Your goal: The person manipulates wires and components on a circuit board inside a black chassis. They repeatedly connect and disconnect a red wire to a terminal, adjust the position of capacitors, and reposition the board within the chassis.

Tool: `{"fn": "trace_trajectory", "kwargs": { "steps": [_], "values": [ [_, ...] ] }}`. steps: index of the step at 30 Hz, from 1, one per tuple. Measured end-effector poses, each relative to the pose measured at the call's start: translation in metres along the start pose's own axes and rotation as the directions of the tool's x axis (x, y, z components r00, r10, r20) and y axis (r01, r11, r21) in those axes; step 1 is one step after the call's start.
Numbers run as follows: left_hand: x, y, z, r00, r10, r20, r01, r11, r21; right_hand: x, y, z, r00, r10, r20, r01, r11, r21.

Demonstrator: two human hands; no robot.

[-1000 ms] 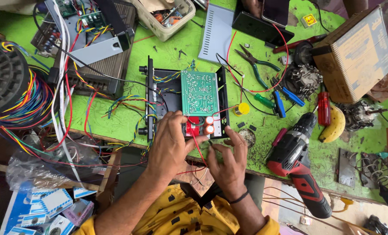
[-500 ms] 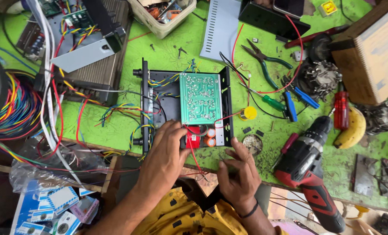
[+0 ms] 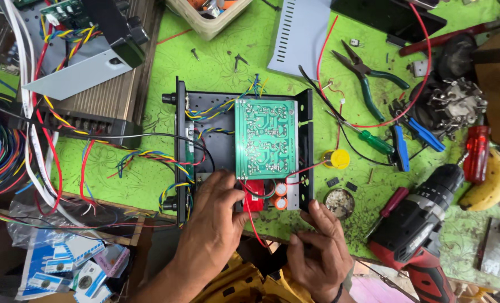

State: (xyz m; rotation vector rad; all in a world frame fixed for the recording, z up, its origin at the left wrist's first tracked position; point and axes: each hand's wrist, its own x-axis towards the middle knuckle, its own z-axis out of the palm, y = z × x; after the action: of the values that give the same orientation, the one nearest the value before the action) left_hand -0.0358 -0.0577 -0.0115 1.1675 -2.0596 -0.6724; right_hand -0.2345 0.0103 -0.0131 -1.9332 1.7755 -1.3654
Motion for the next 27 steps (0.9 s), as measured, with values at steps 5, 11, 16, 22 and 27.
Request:
{"fn": "trace_trajectory", "kwargs": {
  "steps": [5,11,16,22,27],
  "values": [
    [-0.003,-0.006,0.002,0.999,0.044,-0.016,-0.045,0.999,-0.014,-0.004,0.004,0.002,0.999,-0.023,-0.021,0.024,1.0,0.013],
    [-0.007,-0.008,0.007,0.999,0.04,-0.02,-0.04,0.999,0.012,-0.008,0.008,0.007,0.998,-0.013,-0.055,0.015,0.999,0.036],
    [-0.007,-0.009,0.008,0.999,0.041,-0.015,-0.041,0.999,0.007,-0.009,0.008,0.008,0.998,0.002,-0.062,-0.001,1.0,0.016],
    [0.001,-0.001,0.007,0.992,0.057,-0.109,-0.058,0.998,-0.006,-0.007,0.005,0.005,0.999,-0.035,-0.006,0.035,0.995,-0.088],
    [0.009,0.013,-0.004,0.993,-0.033,-0.115,0.025,0.997,-0.069,-0.007,0.005,0.008,0.995,-0.101,0.016,0.102,0.973,-0.206]
  ]
}}
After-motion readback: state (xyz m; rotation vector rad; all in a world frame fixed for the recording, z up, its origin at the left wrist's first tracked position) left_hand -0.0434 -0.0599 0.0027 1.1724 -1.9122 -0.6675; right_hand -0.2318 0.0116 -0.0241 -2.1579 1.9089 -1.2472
